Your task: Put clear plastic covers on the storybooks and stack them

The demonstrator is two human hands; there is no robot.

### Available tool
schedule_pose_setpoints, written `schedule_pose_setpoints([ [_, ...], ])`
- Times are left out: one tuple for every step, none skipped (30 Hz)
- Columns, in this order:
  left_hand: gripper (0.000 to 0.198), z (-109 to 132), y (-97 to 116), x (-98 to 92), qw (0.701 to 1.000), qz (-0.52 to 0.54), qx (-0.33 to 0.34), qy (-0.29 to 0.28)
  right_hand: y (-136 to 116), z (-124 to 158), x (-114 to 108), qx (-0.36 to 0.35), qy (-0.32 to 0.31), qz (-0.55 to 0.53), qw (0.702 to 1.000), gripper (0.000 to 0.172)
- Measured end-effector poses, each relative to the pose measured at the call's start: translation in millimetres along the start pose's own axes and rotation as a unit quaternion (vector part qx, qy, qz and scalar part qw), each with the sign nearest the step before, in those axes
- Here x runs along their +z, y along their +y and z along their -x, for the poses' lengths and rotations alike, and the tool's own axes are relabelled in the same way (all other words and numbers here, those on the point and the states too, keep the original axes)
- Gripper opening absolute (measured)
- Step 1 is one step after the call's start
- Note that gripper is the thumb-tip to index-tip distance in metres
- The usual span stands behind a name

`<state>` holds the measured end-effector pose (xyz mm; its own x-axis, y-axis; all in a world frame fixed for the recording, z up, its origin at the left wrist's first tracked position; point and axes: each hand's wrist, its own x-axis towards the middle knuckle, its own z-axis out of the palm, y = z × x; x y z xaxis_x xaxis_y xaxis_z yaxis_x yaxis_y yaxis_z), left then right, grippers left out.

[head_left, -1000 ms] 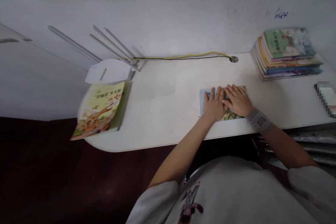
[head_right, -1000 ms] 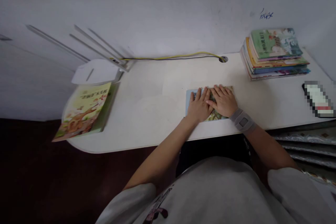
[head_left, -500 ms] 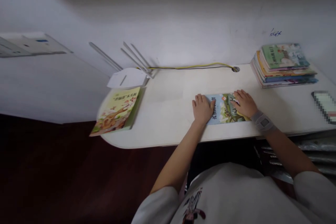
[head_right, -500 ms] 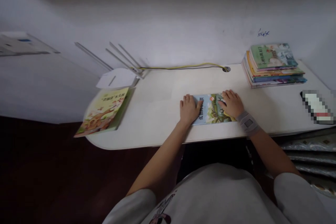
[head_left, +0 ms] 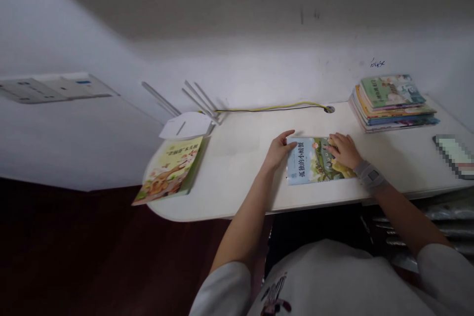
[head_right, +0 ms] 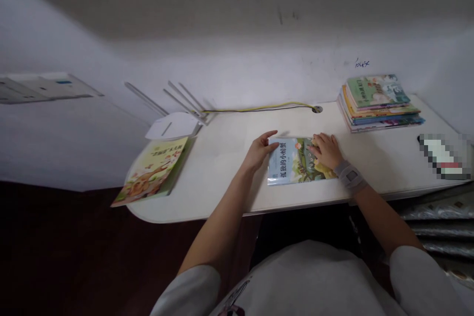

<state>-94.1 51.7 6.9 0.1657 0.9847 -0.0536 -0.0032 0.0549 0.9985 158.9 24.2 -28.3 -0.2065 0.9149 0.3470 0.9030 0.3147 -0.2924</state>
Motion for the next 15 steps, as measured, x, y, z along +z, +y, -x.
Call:
schedule_pose_setpoints([
  [0.055,-0.6,2.6,-1.6,1.0,0.004,-0.005,-0.001,1.3,-1.2,-2.0,-0.005,0.002,-0.008,1.0,0.043],
  [0.048,-0.4,4.9,-2.9,1.0,0.005,-0.012,0.0,2.9,-2.7,-4.6,-0.012,0.005,-0.018,1.0,0.043],
  [0.042,0.5,7.0,-4.0,1.0,0.004,-0.018,0.002,4.8,-4.3,-8.1,-0.022,0.009,-0.03,0.999,0.043],
  [0.038,2.0,8.7,-4.7,1.0,0.003,-0.022,0.004,7.2,-6.0,-12.5,-0.034,0.012,-0.045,0.998,0.043],
  [0.036,4.2,10.1,-5.2,1.0,0.001,-0.023,0.006,9.8,-7.7,-18.0,-0.048,0.015,-0.064,0.997,0.042],
  [0.035,6.9,11.4,-5.4,1.0,-0.002,-0.021,0.008,12.6,-9.0,-24.5,-0.062,0.017,-0.084,0.994,0.04],
  [0.035,10.0,12.4,-5.3,1.0,-0.008,-0.017,0.011,15.5,-10.1,-31.8,-0.073,0.015,-0.106,0.992,0.037],
  [0.034,13.3,13.2,-5.0,1.0,-0.019,-0.011,0.015,18.3,-10.6,-39.7,-0.078,0.008,-0.127,0.989,0.034],
  [0.032,16.5,14.0,-4.6,0.999,-0.032,-0.003,0.021,20.8,-10.7,-47.8,-0.076,-0.004,-0.147,0.986,0.031],
  [0.03,19.7,14.6,-4.1,0.998,-0.049,0.005,0.03,22.8,-10.4,-55.6,-0.07,-0.018,-0.164,0.984,0.029],
  [0.028,22.5,15.4,-3.6,0.997,-0.067,0.018,0.044,24.1,-9.8,-62.9,-0.061,-0.033,-0.18,0.981,0.029],
  [0.026,25.0,16.2,-3.3,0.994,-0.084,0.034,0.061,24.8,-9.2,-69.2,-0.051,-0.047,-0.196,0.978,0.03],
  [0.025,27.1,17.1,-3.0,0.991,-0.1,0.051,0.078,24.7,-8.7,-74.5,-0.04,-0.056,-0.21,0.975,0.031],
  [0.024,28.6,18.0,-3.0,0.988,-0.109,0.065,0.088,24.1,-8.7,-78.5,-0.029,-0.062,-0.225,0.972,0.032],
  [0.024,29.5,18.9,-3.2,0.988,-0.11,0.07,0.088,23.1,-9.3,-81.4,-0.018,-0.064,-0.238,0.969,0.033],
])
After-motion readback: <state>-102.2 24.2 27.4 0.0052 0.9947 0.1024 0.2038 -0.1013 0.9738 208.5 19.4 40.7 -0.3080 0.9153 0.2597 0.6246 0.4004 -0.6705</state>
